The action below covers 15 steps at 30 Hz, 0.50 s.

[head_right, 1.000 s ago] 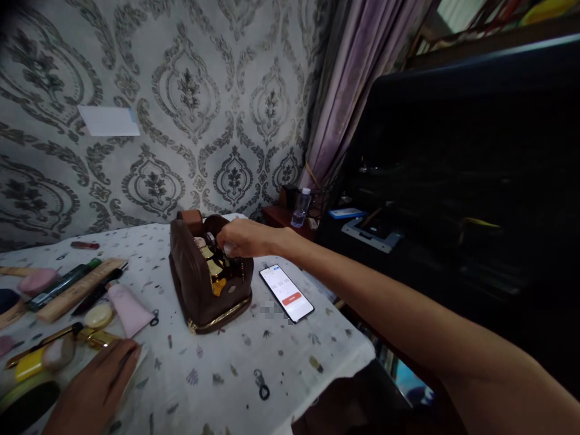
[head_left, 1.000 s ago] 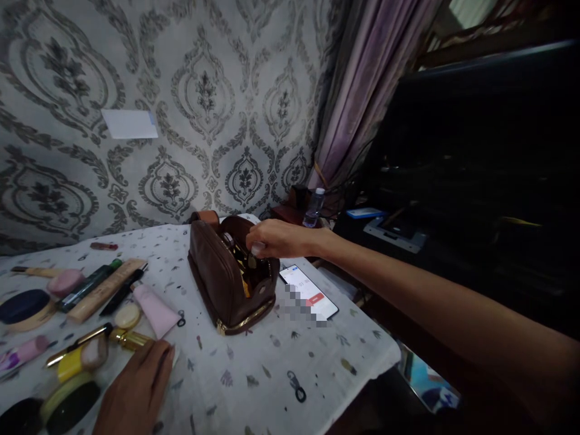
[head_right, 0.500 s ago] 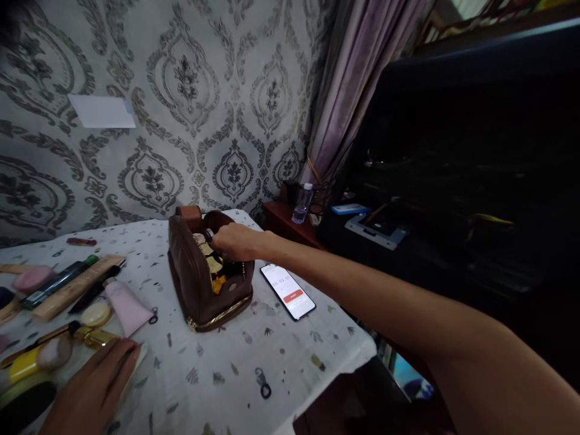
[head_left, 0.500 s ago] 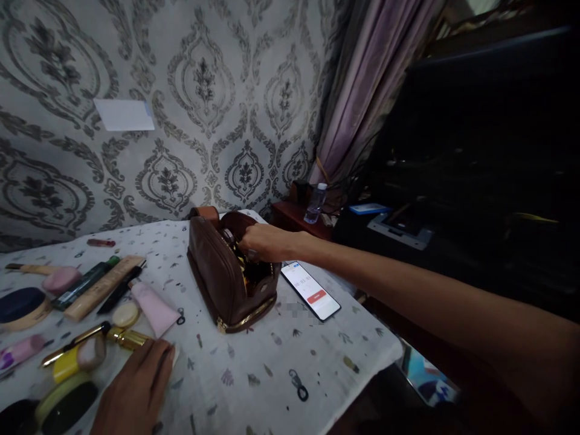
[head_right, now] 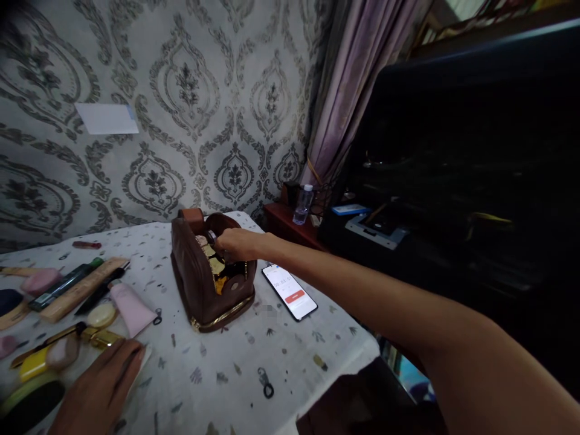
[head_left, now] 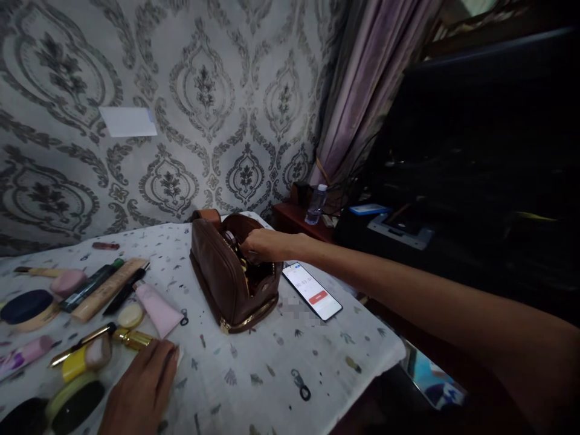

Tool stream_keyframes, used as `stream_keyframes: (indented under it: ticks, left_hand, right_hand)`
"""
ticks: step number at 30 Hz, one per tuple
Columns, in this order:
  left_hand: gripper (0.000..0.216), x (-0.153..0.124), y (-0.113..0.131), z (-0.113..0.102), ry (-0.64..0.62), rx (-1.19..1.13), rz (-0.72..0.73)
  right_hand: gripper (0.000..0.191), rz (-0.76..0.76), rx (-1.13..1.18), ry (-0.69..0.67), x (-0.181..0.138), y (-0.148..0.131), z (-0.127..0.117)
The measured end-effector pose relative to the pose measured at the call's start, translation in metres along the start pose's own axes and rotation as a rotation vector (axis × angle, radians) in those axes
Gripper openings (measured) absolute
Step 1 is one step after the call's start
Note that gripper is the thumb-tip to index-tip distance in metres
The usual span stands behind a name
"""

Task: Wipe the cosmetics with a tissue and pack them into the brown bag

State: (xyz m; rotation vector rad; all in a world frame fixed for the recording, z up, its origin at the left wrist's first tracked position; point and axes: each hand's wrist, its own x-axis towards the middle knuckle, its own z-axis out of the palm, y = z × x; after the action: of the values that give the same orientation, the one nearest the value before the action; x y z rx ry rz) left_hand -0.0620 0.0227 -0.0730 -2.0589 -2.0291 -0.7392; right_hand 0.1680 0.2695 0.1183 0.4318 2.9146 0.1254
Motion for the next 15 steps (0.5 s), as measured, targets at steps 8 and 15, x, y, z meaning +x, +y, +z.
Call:
stream_keyframes:
  ticks: [8, 15]
  left_hand:
    - [0.037, 0.004, 0.005, -0.004, -0.027, -0.058, -0.023]
    - [0.04, 0.001, 0.002, -0.002, -0.002, -0.024, -0.023]
  right_hand:
    - [0.019, 0.059, -0.043, -0.045, 0.0, -0.007, -0.004]
    - [0.012, -0.015, 0.059, 0.226, -0.015, -0.008, -0.01]
